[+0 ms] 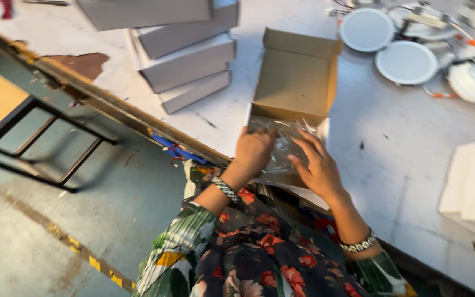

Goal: The person repeatedly opens white cardboard boxes, places a plastic bag and a round LED light fixture inside, closes the box, and stacks it. The process is repeated multiple times in a consistent sequence.

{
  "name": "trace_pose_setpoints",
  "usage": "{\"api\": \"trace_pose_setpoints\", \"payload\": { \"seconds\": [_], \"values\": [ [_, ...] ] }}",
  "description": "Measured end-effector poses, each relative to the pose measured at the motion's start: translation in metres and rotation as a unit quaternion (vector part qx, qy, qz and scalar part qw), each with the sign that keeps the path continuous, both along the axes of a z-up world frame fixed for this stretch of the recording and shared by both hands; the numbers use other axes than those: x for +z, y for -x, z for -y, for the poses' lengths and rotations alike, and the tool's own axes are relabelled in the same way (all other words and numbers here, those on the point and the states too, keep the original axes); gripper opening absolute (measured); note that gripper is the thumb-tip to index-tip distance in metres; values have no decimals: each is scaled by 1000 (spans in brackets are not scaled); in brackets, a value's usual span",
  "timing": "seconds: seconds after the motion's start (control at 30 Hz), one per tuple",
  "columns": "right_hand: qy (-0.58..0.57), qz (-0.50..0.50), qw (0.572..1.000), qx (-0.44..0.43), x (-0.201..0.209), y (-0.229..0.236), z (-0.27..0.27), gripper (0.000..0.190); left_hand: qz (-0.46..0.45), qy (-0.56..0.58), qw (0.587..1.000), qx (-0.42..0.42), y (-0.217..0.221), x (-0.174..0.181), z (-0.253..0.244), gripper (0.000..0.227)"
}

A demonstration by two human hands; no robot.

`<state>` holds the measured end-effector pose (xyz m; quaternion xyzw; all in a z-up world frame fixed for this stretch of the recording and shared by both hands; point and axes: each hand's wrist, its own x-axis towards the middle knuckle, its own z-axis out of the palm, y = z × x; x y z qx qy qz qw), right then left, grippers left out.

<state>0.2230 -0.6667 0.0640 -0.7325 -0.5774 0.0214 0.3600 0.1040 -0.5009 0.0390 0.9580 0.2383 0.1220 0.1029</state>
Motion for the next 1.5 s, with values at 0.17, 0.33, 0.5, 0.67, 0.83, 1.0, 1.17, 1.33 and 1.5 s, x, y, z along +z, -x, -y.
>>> {"api": "trace_pose_setpoints", "payload": {
  "seconds": [0.17, 0.33, 0.5, 0.67, 0.83, 1.0, 1.17, 1.33, 1.5],
  "values": [
    [-5, -141, 990, -24, -8, -1, -4, 44, 358, 409, 839, -36, 17, 35, -8, 25],
    [-28, -227, 968, 106, 20, 4, -15, 57, 389, 160, 900, -112, 43, 77, 12, 34],
    [-175, -351, 906, 158, 18, 7, -19, 61, 238, -27, 956, -171, 50, 107, 43, 30],
    [-162, -411, 895, 66, -21, -12, -11, 17, 230, 219, 936, -154, 61, 125, 45, 42],
    [-166, -452, 875, 56, -47, -20, -4, 17, 375, -115, 919, -48, 58, 108, 39, 60],
    [-163, -390, 904, 61, -39, -46, -11, 17, 226, 110, 961, -114, 40, 95, 32, 25],
    [-247, -455, 852, -77, -39, -156, 2, 21, 300, 2, 953, 43, 60, 101, -3, 25],
    [-344, -365, 820, -277, -69, -315, 32, 28, 196, -75, 974, -86, 53, 73, -10, 25],
    [-424, -502, 629, -415, -83, -442, 61, 46, 50, 100, 992, -51, 25, 39, -1, 20]
  ]
}}
